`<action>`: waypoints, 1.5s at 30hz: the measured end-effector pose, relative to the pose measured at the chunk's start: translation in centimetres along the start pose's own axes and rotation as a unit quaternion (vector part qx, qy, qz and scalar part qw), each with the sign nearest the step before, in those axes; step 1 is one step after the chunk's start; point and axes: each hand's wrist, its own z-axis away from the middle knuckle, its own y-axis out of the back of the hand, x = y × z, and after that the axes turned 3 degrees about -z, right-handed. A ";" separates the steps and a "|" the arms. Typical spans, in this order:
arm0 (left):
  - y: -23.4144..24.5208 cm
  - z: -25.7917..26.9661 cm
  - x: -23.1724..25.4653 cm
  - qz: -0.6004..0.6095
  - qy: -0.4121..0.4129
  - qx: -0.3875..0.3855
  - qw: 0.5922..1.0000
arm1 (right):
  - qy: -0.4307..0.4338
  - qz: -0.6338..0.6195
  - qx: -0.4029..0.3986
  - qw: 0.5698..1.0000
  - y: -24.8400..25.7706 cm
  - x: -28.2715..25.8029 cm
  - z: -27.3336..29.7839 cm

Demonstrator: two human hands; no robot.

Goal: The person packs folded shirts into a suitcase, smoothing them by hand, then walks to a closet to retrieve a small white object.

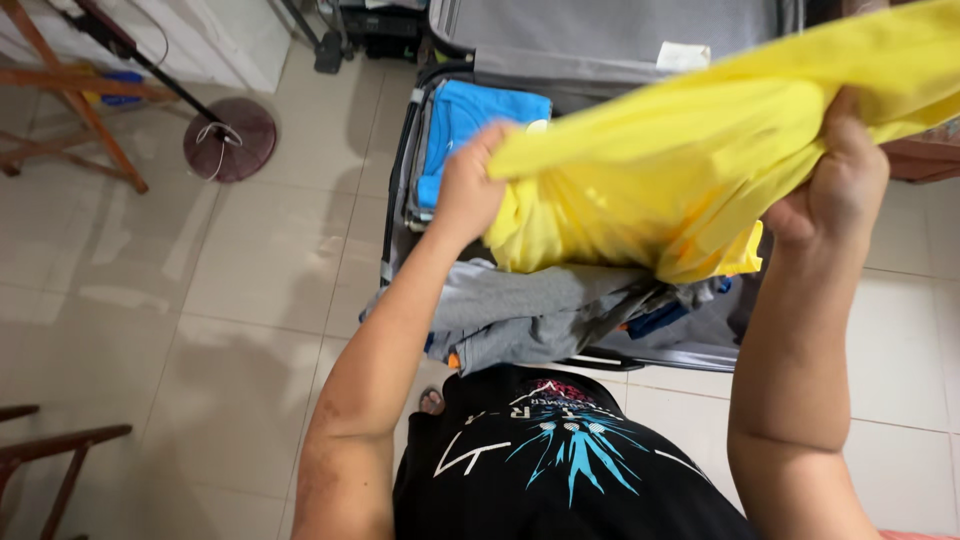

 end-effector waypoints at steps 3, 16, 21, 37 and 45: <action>1.2 -3.3 2.6 0.301 -0.008 0.074 0.951 | 0.039 -0.083 -0.008 0.996 -1.7 0.1 -1.1; 27.0 -0.1 6.8 0.313 -0.284 0.172 0.890 | -0.055 -0.049 -0.174 0.982 -15.6 17.2 -1.8; 40.6 7.2 3.4 0.027 -0.004 0.062 0.998 | -0.208 -0.182 -0.242 0.930 -27.0 25.2 2.0; 44.3 9.4 -6.4 0.015 0.103 0.111 0.988 | -0.295 -0.182 -0.242 0.906 -48.6 38.8 11.4; 40.9 1.4 -9.5 -0.028 0.112 0.078 0.990 | -0.177 -0.098 -0.191 0.961 -44.4 41.8 9.4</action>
